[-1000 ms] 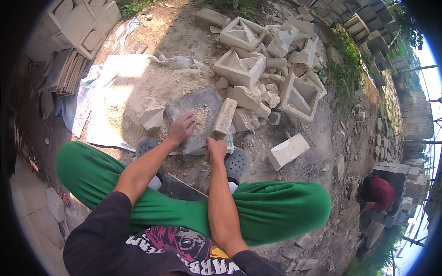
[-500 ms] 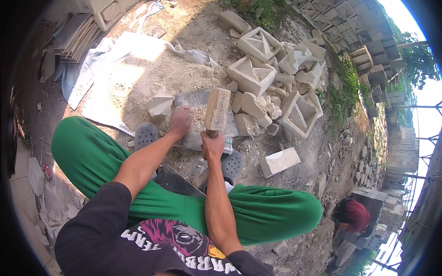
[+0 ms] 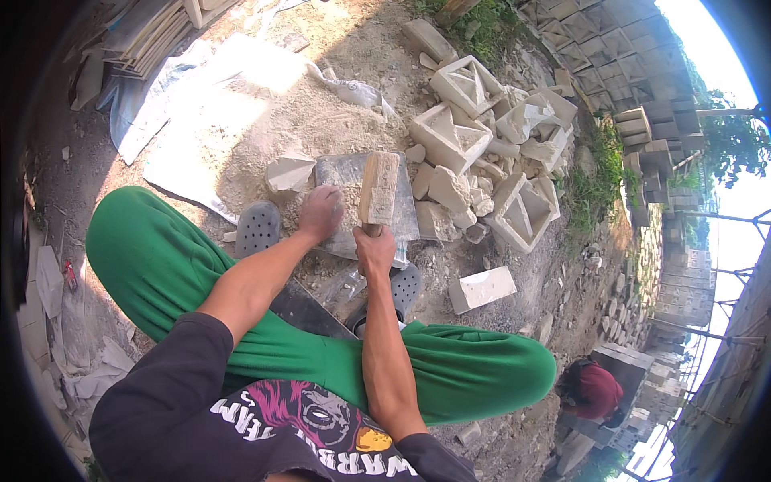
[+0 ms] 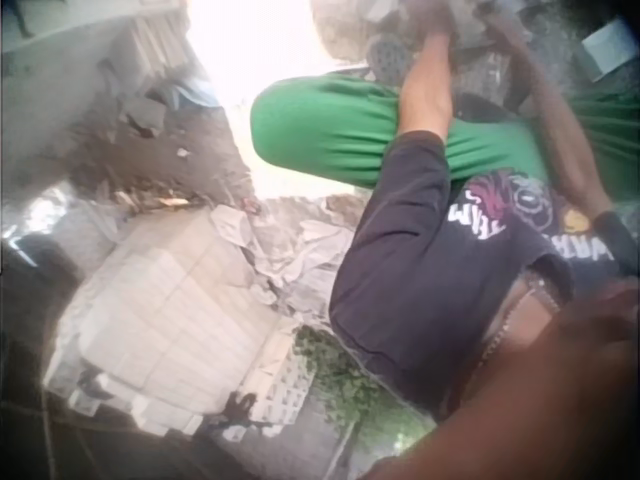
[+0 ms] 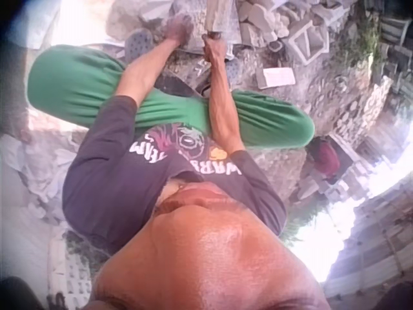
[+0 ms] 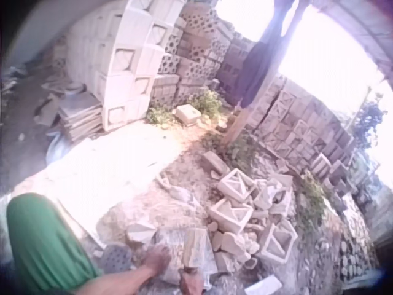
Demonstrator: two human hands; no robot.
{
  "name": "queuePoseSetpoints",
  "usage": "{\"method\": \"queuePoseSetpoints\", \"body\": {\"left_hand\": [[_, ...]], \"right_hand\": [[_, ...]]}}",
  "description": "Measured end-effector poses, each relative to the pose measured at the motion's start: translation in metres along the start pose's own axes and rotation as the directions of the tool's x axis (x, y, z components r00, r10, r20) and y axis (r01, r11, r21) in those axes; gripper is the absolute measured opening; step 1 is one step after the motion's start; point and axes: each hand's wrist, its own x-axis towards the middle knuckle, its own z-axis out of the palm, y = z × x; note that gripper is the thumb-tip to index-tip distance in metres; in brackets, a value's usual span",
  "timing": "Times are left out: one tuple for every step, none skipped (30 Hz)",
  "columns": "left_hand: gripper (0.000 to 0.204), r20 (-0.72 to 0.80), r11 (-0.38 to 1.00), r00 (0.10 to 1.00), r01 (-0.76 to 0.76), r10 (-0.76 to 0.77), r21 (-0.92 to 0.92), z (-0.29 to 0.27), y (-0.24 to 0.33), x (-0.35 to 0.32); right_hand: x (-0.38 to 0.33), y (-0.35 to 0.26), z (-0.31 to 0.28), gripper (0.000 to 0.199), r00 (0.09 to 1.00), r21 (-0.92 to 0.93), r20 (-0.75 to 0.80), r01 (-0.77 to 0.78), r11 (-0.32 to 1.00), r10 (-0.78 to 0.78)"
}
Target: The person sits cross-legged on the ground and repeatedly strikes a small stone block with a wooden mallet to break it into smaller pieces. The person handles the broken fragments and continues striking the remaining block.
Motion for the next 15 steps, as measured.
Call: {"method": "queuePoseSetpoints", "body": {"left_hand": [[0.034, -0.007, 1.0, 1.0, 0.017, -0.017, -0.022, 0.003, -0.003, 0.0], [0.035, -0.013, 0.998, 0.999, 0.034, -0.034, -0.044, 0.005, -0.007, -0.001], [0.036, -0.016, 0.997, 0.999, 0.039, -0.04, -0.072, 0.009, -0.007, 0.0], [0.037, -0.021, 0.997, 0.998, 0.05, -0.051, -0.057, 0.007, -0.005, 0.001], [0.037, -0.027, 0.997, 0.998, 0.06, -0.061, -0.042, 0.006, -0.002, 0.002], [0.038, -0.037, 0.997, 0.997, 0.073, -0.074, -0.023, 0.004, -0.003, 0.003], [0.038, -0.051, 0.998, 0.996, 0.069, -0.068, 0.011, 0.008, -0.006, 0.003], [0.039, -0.065, 0.997, 0.996, 0.064, -0.061, 0.044, 0.012, -0.009, 0.004], [0.039, -0.077, 0.995, 0.996, 0.059, -0.053, 0.078, 0.012, -0.008, 0.006], [0.039, -0.043, 0.993, 0.998, 0.06, -0.056, 0.1, 0.012, -0.007, 0.007], [0.039, -0.009, 0.991, 0.998, 0.06, -0.06, 0.122, 0.012, -0.006, 0.008], [0.039, 0.025, 0.987, 0.997, 0.064, -0.068, 0.145, 0.013, -0.007, 0.008], [0.04, 0.042, 0.988, 0.998, 0.044, -0.051, 0.148, 0.013, -0.008, 0.008], [0.04, 0.058, 0.988, 0.998, 0.024, -0.033, 0.151, 0.012, -0.01, 0.008], [0.041, 0.075, 0.988, 0.997, 0.003, -0.014, 0.152, 0.011, -0.011, 0.009]], "right_hand": [[-0.002, -0.004, 0.0, 0.049, 0.999, 0.03, -0.007, 0.05, 0.998, -0.05], [0.003, 0.002, 0.005, 0.049, 0.997, 0.001, -0.011, 0.082, 0.997, -0.082], [0.011, 0.013, 0.01, 0.05, 0.993, -0.025, -0.026, 0.11, 0.994, -0.111], [0.013, 0.016, 0.014, 0.05, 0.989, -0.048, -0.037, 0.139, 0.989, -0.141], [0.014, 0.021, 0.017, 0.052, 0.994, -0.118, -0.041, 0.092, 0.989, -0.097], [0.013, 0.026, 0.022, 0.053, 0.996, -0.172, -0.033, 0.076, 0.982, -0.082], [0.013, 0.03, 0.025, 0.053, 0.997, -0.225, -0.025, 0.059, 0.973, -0.067], [0.013, 0.035, 0.028, 0.054, 0.999, -0.278, -0.019, 0.043, 0.96, -0.051], [0.015, 0.039, 0.03, 0.052, 1.0, -0.242, -0.019, 0.005, 0.97, -0.01], [0.018, 0.043, 0.029, 0.047, 0.998, -0.222, -0.018, 0.047, 0.974, -0.052], [0.022, 0.047, 0.025, 0.041, 0.995, -0.203, -0.017, 0.089, 0.975, -0.094], [0.021, 0.045, 0.023, 0.035, 0.991, -0.185, -0.014, 0.13, 0.974, -0.135], [0.02, 0.042, 0.023, 0.033, 0.984, -0.135, -0.057, 0.158, 0.978, -0.167], [0.019, 0.038, 0.025, 0.03, 0.975, -0.086, -0.101, 0.188, 0.978, -0.196], [0.019, 0.035, 0.026, 0.028, 0.964, -0.037, -0.148, 0.218, 0.975, -0.221]]}}
